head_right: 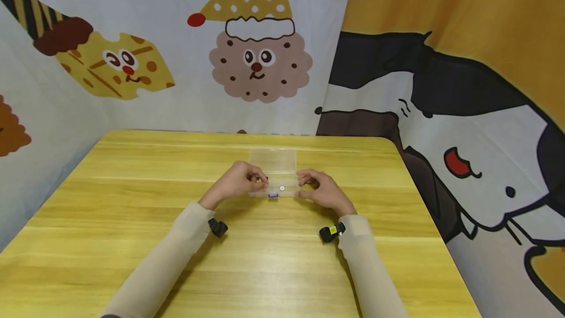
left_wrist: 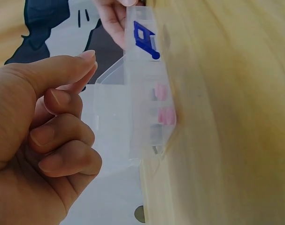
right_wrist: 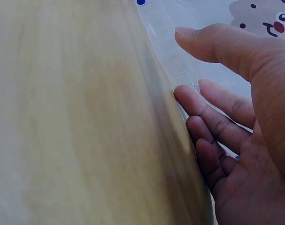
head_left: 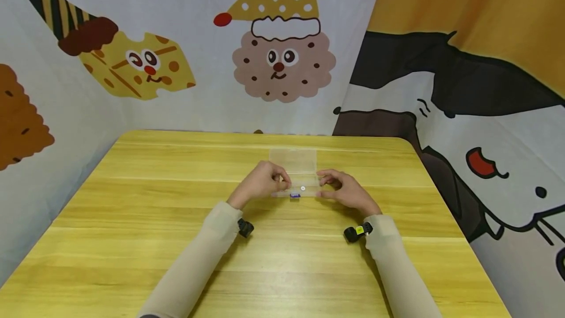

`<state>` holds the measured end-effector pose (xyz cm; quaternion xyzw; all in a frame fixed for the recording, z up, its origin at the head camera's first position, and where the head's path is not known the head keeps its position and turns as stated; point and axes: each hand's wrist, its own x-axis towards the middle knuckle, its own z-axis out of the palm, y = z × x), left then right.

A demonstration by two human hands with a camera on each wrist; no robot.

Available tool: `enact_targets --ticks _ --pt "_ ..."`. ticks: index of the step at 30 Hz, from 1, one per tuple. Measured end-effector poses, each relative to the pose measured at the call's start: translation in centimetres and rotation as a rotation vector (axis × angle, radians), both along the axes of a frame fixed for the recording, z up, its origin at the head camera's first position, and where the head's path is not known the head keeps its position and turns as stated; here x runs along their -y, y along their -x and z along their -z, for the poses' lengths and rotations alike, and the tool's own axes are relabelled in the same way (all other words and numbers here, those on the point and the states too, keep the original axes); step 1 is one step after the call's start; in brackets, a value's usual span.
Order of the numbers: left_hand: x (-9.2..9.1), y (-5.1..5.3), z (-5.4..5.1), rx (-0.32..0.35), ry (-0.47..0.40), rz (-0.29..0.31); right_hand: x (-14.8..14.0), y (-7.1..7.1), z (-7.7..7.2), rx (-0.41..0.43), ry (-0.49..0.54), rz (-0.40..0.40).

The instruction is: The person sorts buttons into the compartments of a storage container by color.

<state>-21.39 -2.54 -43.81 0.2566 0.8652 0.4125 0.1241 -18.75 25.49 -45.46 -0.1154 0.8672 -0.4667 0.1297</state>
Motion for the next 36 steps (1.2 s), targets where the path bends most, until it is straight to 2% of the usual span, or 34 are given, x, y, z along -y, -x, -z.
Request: enact_targets --ticks 7,15,20,25,36 --pt "-0.4 -0.6 0.2 -0.014 0.089 0.020 -0.1 0.1 0.3 -0.001 -0.003 -0.003" --pt "-0.7 -1.2 0.5 -0.064 0.200 0.054 -1.2 1.6 3.4 -0.006 -0.003 0.012" --pt "-0.7 -1.2 0.9 -0.106 0.227 0.038 -1.3 1.5 3.5 -0.026 -0.002 0.014" --pt "-0.5 -1.2 1.1 -0.113 0.237 0.006 -1.0 1.5 3.4 -0.042 -0.008 0.016" --pt "-0.8 -1.2 1.3 -0.158 0.233 -0.018 -0.4 1.5 3.3 -0.085 -0.042 0.058"
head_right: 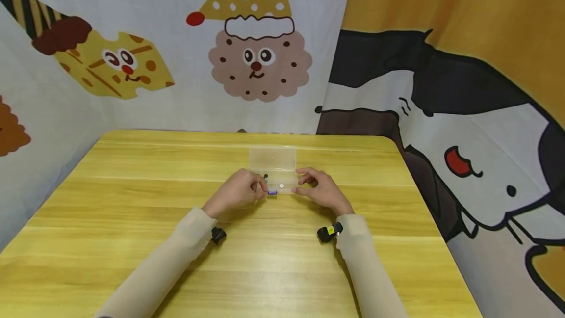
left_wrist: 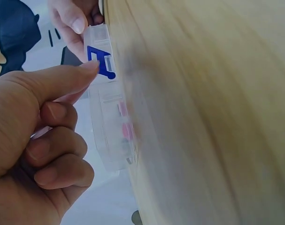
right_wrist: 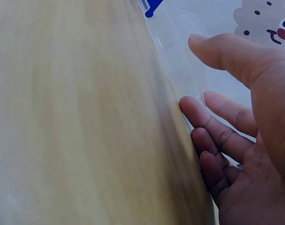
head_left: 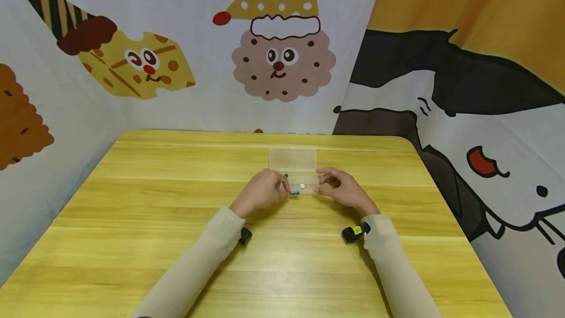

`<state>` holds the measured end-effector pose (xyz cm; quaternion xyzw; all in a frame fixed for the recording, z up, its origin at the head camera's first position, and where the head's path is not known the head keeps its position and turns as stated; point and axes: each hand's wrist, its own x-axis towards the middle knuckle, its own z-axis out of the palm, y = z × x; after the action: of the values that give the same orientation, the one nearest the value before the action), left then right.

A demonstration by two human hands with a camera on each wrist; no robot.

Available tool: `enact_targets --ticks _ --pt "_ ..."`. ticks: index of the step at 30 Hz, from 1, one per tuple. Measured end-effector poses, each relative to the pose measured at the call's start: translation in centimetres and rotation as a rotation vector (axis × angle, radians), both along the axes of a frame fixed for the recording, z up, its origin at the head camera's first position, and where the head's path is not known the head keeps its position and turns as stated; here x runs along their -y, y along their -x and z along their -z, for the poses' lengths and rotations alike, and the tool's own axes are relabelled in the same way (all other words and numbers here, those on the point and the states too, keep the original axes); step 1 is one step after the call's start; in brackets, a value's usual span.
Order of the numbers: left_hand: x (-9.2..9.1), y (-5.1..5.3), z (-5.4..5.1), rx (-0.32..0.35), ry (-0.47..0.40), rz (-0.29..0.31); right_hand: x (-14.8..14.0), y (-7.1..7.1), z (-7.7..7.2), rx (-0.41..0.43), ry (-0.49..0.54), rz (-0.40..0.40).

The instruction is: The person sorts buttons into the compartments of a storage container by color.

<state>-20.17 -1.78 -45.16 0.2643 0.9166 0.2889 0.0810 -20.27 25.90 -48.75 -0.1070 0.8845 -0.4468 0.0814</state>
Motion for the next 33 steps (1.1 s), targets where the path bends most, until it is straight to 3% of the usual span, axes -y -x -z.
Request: enact_targets --ticks 5,12,21,33 --pt "-0.1 0.0 -0.1 -0.049 0.007 -0.022 0.0 0.2 0.3 0.007 -0.004 0.008" --pt "0.0 -0.1 -0.3 -0.055 0.014 -0.045 0.1 0.2 0.3 0.016 0.005 0.002" --pt "0.9 -0.3 -0.3 -0.021 -0.039 -0.042 0.3 0.2 0.1 0.020 0.006 0.000" --pt "3.3 -0.5 -0.1 0.027 -0.125 -0.145 0.2 0.3 0.1 0.029 0.002 -0.005"
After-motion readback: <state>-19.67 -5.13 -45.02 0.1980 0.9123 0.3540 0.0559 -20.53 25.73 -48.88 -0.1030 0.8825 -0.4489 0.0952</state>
